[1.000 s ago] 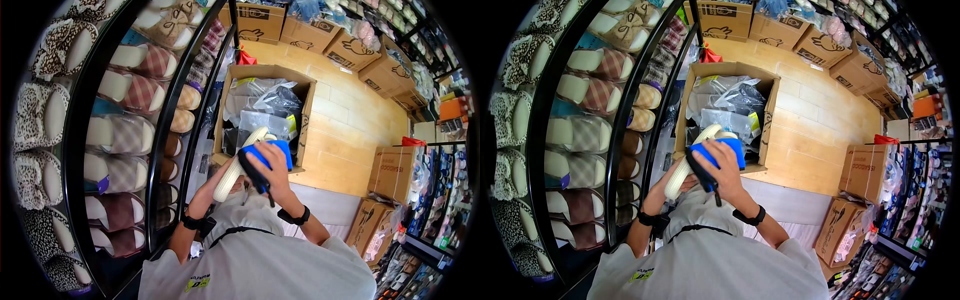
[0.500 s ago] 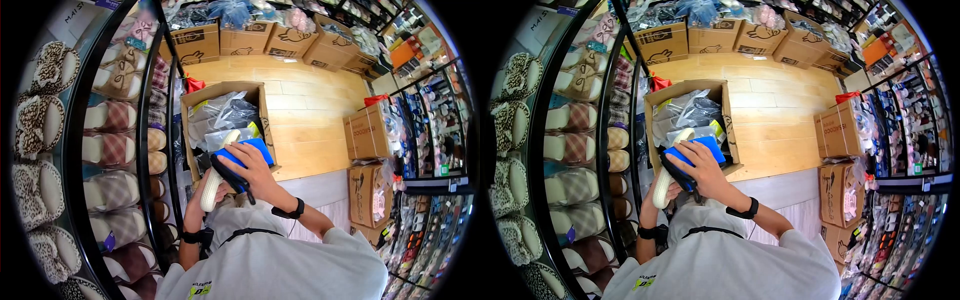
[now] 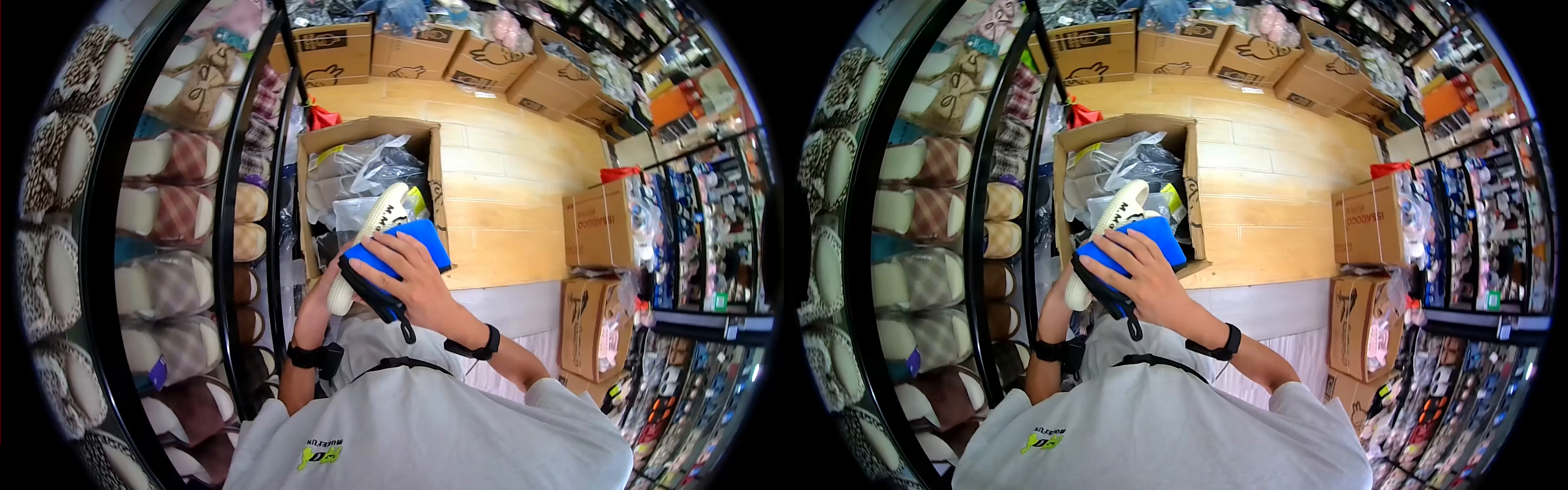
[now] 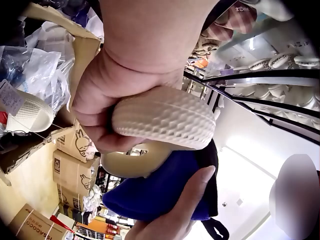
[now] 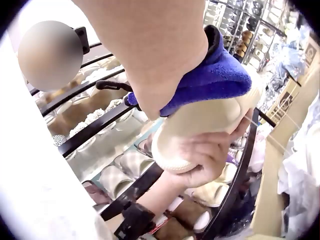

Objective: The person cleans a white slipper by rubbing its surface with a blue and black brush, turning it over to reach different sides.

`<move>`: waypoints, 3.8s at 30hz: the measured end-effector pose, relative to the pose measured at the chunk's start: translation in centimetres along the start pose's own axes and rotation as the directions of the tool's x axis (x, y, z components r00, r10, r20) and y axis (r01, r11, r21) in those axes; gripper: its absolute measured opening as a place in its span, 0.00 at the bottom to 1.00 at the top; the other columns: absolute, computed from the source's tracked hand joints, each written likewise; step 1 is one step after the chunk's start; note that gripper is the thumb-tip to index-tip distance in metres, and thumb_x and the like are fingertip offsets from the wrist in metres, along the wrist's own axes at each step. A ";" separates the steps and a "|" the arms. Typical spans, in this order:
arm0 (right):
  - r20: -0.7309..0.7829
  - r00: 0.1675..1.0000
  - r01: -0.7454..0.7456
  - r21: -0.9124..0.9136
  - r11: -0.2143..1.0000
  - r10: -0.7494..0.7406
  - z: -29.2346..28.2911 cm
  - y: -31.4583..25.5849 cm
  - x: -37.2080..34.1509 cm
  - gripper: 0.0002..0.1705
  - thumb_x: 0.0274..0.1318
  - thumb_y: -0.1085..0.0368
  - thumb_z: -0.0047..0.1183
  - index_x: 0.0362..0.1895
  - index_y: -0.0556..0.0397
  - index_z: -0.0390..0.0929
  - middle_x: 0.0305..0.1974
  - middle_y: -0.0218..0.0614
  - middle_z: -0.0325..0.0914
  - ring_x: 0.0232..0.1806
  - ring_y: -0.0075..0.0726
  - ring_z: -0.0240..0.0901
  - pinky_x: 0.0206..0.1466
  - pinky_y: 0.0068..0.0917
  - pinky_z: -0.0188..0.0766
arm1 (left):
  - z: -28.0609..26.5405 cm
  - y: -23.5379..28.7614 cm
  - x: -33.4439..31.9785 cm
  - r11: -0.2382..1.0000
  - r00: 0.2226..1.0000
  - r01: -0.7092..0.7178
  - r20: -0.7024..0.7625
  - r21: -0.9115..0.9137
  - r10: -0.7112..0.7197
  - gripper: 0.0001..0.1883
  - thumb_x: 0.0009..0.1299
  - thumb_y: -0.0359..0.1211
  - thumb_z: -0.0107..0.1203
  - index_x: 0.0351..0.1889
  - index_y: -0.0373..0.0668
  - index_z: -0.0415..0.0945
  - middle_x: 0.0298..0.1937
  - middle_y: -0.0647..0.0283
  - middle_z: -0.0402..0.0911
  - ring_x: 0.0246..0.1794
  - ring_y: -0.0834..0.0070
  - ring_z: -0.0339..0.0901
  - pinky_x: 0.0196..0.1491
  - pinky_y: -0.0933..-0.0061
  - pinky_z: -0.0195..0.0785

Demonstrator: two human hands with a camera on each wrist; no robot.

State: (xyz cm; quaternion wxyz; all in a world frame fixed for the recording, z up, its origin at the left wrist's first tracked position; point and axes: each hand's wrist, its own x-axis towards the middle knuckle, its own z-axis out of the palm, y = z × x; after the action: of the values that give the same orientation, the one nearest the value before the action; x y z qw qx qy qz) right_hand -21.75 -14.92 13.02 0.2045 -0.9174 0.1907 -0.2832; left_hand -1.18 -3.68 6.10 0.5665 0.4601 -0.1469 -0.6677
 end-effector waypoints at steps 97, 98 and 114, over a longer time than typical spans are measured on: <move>0.009 0.981 0.196 -0.079 0.977 -0.196 2.9 -0.8 -1.5 0.38 0.56 0.66 0.62 0.75 0.43 0.82 0.76 0.47 0.77 0.77 0.57 0.74 0.79 0.56 0.69 | -4.8 -2.2 1.9 0.942 0.938 0.300 0.226 -0.150 -0.263 0.26 0.92 0.56 0.45 0.71 0.50 0.80 0.28 0.66 0.84 0.19 0.76 0.79 0.20 0.76 0.67; 0.048 0.974 0.223 -0.084 0.971 -0.220 2.7 -0.7 -1.4 0.38 0.57 0.66 0.62 0.75 0.43 0.82 0.76 0.47 0.77 0.78 0.56 0.74 0.80 0.57 0.69 | -4.3 -1.7 1.3 0.945 0.952 0.290 0.147 -0.150 -0.269 0.27 0.91 0.58 0.46 0.68 0.48 0.82 0.29 0.64 0.85 0.19 0.74 0.80 0.20 0.75 0.69; 0.090 0.978 0.196 -0.072 0.978 -0.189 2.4 -0.1 0.1 0.39 0.60 0.63 0.62 0.79 0.40 0.79 0.78 0.45 0.76 0.79 0.55 0.72 0.84 0.56 0.63 | -0.4 1.6 -4.1 0.973 0.996 0.042 -0.082 0.225 -0.024 0.26 0.93 0.47 0.45 0.74 0.38 0.78 0.60 0.57 0.90 0.51 0.76 0.89 0.48 0.78 0.82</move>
State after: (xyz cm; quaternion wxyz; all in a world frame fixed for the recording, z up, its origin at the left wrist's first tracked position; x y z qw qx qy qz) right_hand -20.20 -14.24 11.27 0.1466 -0.9499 0.1038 -0.2557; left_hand -0.17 -0.40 8.84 0.5043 0.5501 -0.1919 -0.6373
